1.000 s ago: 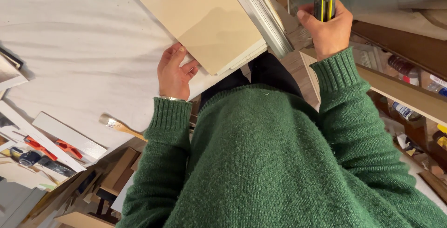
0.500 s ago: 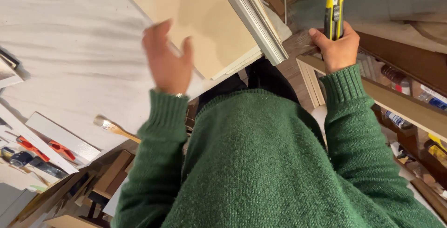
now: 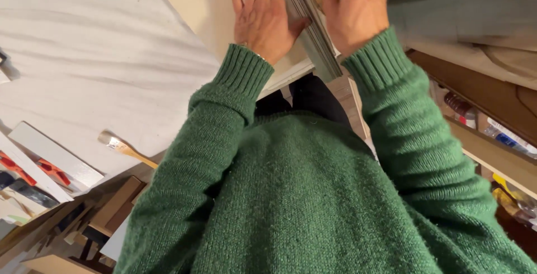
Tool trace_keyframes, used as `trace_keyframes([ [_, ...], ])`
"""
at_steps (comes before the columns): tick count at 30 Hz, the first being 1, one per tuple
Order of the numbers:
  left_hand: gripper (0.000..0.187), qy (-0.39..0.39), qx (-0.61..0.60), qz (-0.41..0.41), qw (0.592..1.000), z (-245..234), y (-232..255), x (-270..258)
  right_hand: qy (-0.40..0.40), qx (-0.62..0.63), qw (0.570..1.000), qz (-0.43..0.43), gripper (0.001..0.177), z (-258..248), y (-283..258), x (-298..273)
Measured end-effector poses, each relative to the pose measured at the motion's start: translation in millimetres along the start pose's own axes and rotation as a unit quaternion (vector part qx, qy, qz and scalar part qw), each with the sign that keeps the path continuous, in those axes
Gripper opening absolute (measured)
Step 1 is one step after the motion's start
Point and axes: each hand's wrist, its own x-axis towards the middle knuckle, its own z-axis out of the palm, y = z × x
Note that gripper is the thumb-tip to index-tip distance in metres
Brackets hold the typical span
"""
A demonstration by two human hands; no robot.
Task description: Measure and cut a piece of paper or cardboard backing using a utility knife and a metal ruler.
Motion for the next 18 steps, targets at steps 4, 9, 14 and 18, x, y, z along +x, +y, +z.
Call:
trace_keyframes([
  [4, 0.113, 0.002, -0.028, -0.008, 1.0, 6.0, -4.8, -4.9, 0.021, -0.128, 0.985, -0.11, 0.01, 23.9, 9.6, 22.4],
  [9, 0.128, -0.062, 0.005, -0.031, 0.998, 11.0, -7.4, -2.4, 0.02, -0.277, 0.942, -0.188, 0.017, 38.9, 22.6, 30.0],
  [14, 0.131, -0.098, 0.006, -0.056, 0.994, 8.1, -5.7, -0.1, 0.102, -0.401, 0.859, -0.303, 0.02, 30.7, 11.0, 39.9],
  [18, 0.133, -0.104, -0.005, -0.058, 0.993, 5.5, -4.9, -0.8, 0.102, -0.44, 0.843, -0.291, 0.019, 28.2, 3.4, 41.7],
])
